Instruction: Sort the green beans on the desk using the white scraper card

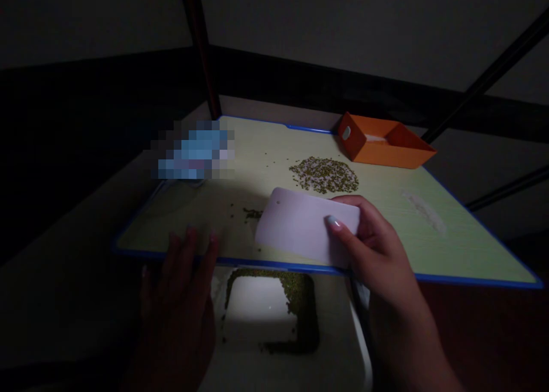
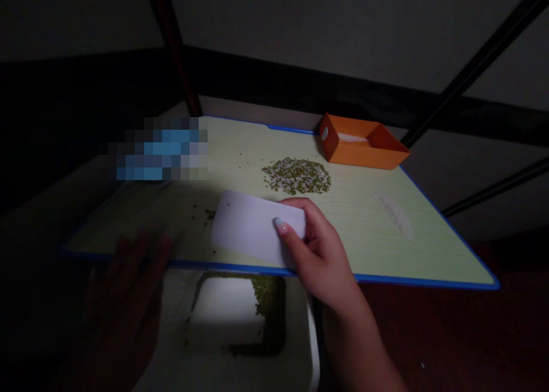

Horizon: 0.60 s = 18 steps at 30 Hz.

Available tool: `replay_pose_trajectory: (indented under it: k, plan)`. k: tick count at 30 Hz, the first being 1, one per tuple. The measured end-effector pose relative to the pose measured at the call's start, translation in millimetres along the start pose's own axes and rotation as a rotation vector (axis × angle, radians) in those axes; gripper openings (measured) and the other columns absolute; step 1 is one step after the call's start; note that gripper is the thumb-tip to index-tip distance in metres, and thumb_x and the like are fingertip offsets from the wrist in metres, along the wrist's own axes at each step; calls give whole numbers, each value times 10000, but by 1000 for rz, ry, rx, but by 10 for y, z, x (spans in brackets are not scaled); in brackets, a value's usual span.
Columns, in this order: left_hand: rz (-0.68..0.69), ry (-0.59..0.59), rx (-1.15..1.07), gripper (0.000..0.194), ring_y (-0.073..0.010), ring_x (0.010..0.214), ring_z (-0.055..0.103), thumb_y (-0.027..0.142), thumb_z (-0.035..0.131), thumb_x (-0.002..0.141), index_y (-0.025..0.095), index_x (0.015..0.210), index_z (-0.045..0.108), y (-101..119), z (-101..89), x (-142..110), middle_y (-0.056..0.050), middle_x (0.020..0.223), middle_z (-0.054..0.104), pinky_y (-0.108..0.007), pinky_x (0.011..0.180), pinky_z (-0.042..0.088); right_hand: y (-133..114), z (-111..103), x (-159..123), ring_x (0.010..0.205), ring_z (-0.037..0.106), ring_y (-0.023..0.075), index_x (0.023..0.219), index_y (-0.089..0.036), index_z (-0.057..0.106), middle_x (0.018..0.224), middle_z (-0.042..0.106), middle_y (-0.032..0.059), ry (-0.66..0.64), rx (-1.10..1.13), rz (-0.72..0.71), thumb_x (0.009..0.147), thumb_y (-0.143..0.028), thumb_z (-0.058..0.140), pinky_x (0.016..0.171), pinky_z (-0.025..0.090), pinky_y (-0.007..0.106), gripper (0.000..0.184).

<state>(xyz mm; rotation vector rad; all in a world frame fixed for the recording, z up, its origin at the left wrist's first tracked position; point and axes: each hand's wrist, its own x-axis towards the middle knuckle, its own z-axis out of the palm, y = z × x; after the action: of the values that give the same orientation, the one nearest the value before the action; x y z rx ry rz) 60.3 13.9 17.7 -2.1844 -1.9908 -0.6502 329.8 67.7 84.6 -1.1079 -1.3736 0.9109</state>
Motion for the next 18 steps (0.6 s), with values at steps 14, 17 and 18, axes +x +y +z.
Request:
replay_pose_trajectory:
  k: [14,17,18]
  plan:
    - [-1,0,-43,730,-315,1628,224,219,393,931,460,1575,146,-12,-12,-6,-59,1733,307,-763,1272,247,0,-403,-162,662,539,155,987,-282,692,830,644,-2,305,12,35,843,-378,808,521,386,253,208]
    - [-7,43,-53,692,-327,1615,265,268,391,939,495,1559,181,-27,17,27,-51,1703,370,-808,1244,250,68,-605,-138,722,542,168,970,-254,699,862,640,3,587,-165,-23,804,-401,825,561,376,261,255]
    - [-5,53,-55,688,-333,1618,255,290,397,940,499,1558,180,-28,28,40,-53,1705,364,-819,1238,248,98,-651,-121,716,529,167,966,-248,703,844,628,-1,639,-215,-22,799,-405,823,562,363,262,259]
